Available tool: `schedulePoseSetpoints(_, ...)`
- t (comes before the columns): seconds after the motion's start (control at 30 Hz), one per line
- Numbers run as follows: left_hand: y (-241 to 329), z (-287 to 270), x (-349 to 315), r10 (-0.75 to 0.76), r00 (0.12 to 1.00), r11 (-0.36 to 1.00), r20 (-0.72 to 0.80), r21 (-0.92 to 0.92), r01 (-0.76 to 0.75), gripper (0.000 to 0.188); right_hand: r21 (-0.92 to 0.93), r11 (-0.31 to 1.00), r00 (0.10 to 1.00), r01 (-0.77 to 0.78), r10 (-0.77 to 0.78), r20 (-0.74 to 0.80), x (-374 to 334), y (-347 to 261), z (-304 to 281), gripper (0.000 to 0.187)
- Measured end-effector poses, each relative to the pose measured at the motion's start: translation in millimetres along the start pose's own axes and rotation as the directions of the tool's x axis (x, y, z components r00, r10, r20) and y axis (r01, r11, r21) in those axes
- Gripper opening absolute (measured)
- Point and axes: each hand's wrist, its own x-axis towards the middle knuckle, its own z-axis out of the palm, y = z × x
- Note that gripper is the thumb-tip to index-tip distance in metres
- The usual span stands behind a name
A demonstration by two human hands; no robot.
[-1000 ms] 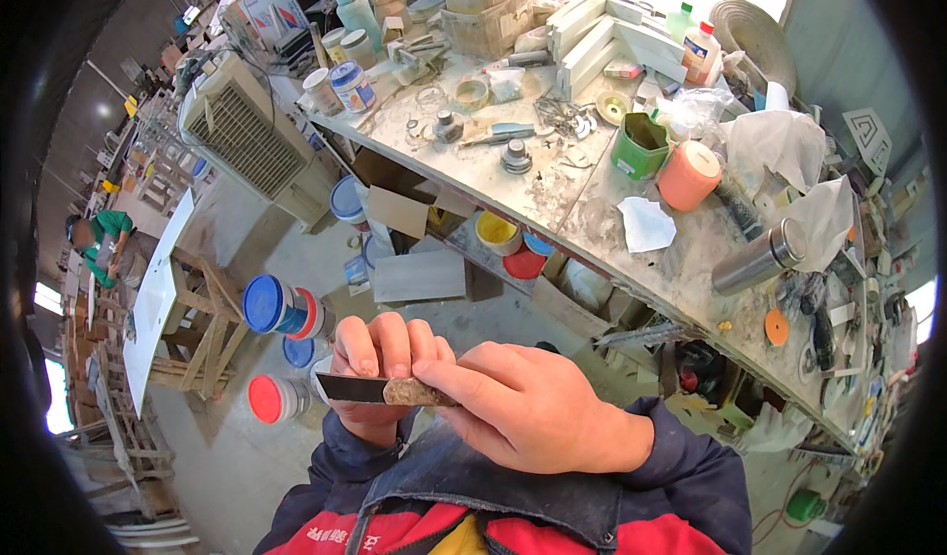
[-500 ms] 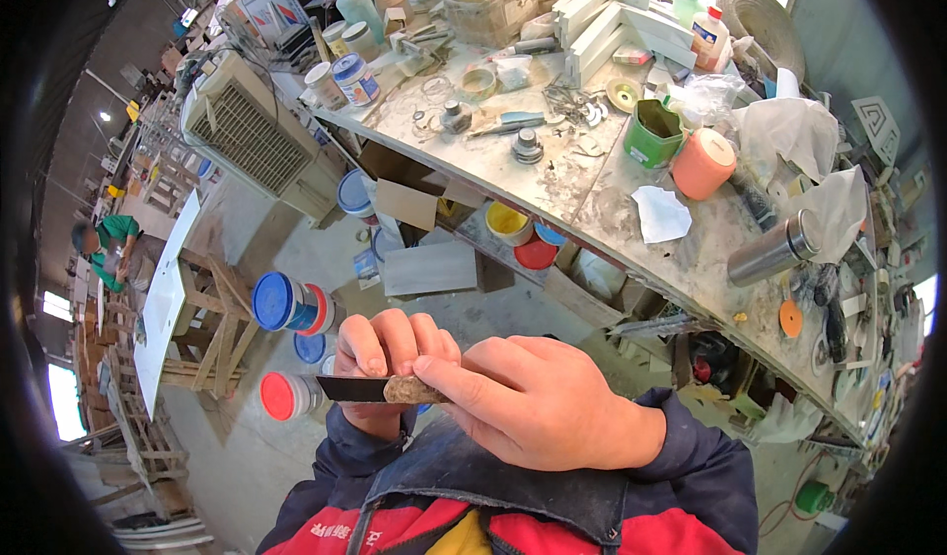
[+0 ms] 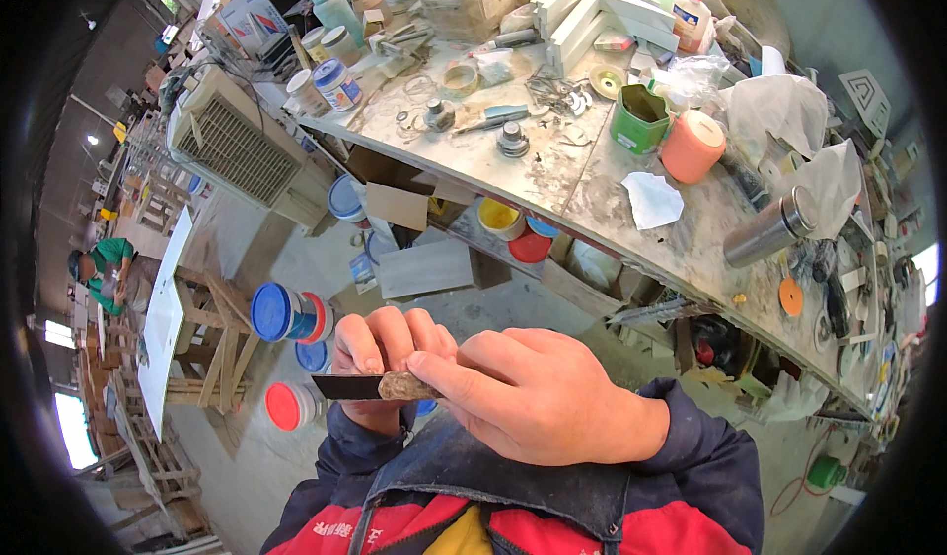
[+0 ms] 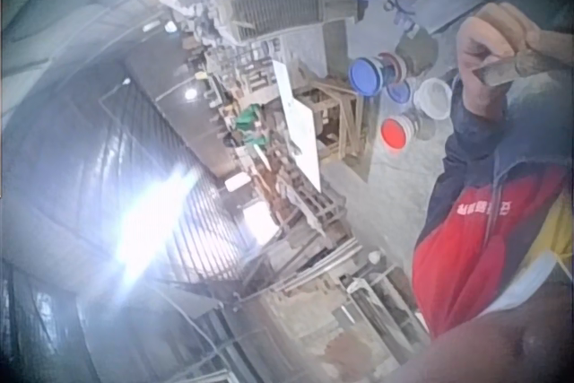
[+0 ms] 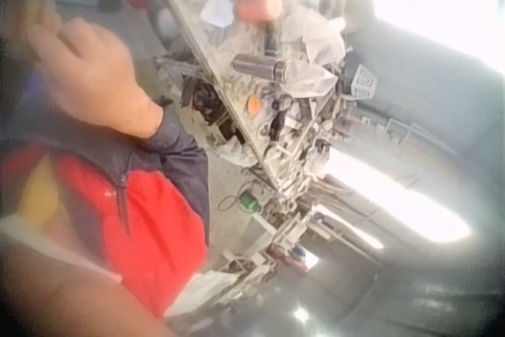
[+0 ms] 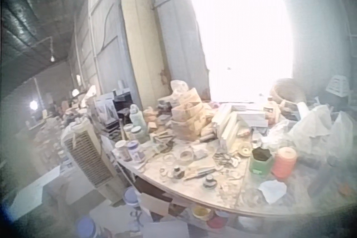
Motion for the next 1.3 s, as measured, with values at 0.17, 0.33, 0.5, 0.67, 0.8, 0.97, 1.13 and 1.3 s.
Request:
schedulePoseSetpoints(0.17,-2,-3,2,-0.014,0.999,1.000,0.032,0.005,0.014,0.014,-0.021,0.999,0.999,-0.024,0.024,0.027,-3,0,-6,0.055)
schedulePoseSetpoints(0.33,-5,-1,2,-0.031,0.999,0.999,0.029,-0.030,0.032,0.013,-0.062,0.996,0.997,-0.057,0.060,0.052,-6,0,-11,0.062)
schedulePoseSetpoints(0.5,-5,-2,6,-0.007,0.999,1.000,0.041,0.016,0.007,0.012,-0.044,0.998,0.997,-0.052,0.054,0.049,-5,0,-12,0.060)
schedulePoseSetpoints(0.67,-2,-4,8,0.007,0.999,0.997,0.045,0.081,-0.010,0.011,-0.060,0.998,1.000,0.014,-0.014,-0.008,-2,4,-9,0.050)
schedulePoseSetpoints(0.8,0,-4,9,0.023,0.998,0.994,0.054,0.109,-0.029,0.012,-0.067,0.998,1.000,0.017,-0.018,-0.004,-2,4,-7,0.053)
schedulePoseSetpoints(0.97,3,-4,10,0.026,0.999,0.994,0.047,0.103,-0.030,0.013,-0.079,0.997,1.000,0.018,-0.018,0.000,-1,2,-6,0.053)
schedulePoseSetpoints(1.13,5,-4,7,0.017,0.998,0.997,0.053,0.075,-0.021,0.013,-0.105,0.994,1.000,0.021,-0.021,0.002,-1,2,-5,0.051)
schedulePoseSetpoints(1.3,6,-5,6,-0.002,0.999,1.000,0.042,0.028,0.001,0.014,-0.125,0.992,1.000,0.025,-0.027,-0.014,0,2,-3,0.049)
